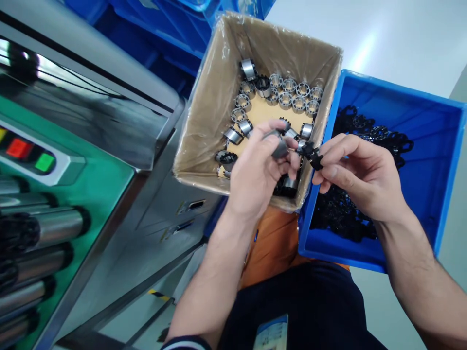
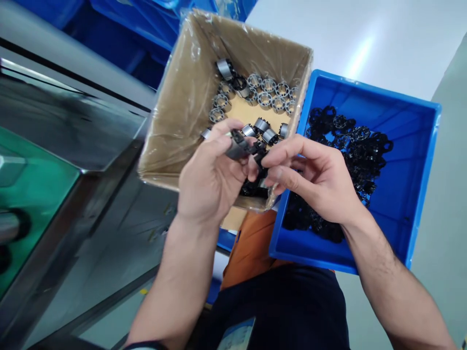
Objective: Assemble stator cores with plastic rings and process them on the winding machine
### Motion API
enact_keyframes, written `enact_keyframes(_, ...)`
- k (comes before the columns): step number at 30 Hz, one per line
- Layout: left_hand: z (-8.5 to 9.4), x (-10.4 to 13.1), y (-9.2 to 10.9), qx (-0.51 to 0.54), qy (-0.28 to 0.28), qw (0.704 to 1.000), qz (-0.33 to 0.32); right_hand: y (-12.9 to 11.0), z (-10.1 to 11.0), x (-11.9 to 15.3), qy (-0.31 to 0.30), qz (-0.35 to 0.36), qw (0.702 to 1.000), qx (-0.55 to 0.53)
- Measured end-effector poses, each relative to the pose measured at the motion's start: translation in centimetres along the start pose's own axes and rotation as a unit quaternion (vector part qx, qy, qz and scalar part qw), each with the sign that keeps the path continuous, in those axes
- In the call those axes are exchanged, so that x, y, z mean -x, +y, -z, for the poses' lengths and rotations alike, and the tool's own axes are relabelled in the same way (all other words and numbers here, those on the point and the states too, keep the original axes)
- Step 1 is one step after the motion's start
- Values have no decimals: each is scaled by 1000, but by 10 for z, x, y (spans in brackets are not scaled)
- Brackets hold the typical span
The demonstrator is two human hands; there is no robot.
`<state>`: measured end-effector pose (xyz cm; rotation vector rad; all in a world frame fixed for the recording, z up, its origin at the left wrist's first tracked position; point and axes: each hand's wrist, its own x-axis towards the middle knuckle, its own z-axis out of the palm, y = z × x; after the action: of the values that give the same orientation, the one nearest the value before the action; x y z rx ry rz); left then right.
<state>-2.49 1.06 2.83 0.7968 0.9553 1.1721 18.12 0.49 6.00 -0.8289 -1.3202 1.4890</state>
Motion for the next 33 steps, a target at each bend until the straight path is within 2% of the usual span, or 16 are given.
enact_keyframes(4, -17, 2, -17, 28, -6, 1000, 2, 1, 0, 2, 33, 11, 999, 40)
enact_keyframes(9, -18, 10, -28, 24, -65, 996, -49, 2, -3, 6, 43, 33, 992, 117)
enact_keyframes(14, -17, 12, -25, 28, -79, 994, -71, 8, -6, 6, 30, 47, 991, 123)
enact_keyframes(20, -15, 14, -26, 10, -92, 991, -93, 12, -6, 9, 43, 25, 990, 133)
enact_keyframes(25, -13, 13, -28, 16, -106, 988, -110, 13, -8, 9, 63, 34, 989, 130)
enact_keyframes(30, -18, 17, -22, -15, -86, 992, -91, 9, -5, 9, 51, 38, 988, 144)
enact_keyframes(33, -19, 21, -19, -42, -76, 990, -107, 10, -5, 8, 47, 18, 991, 120)
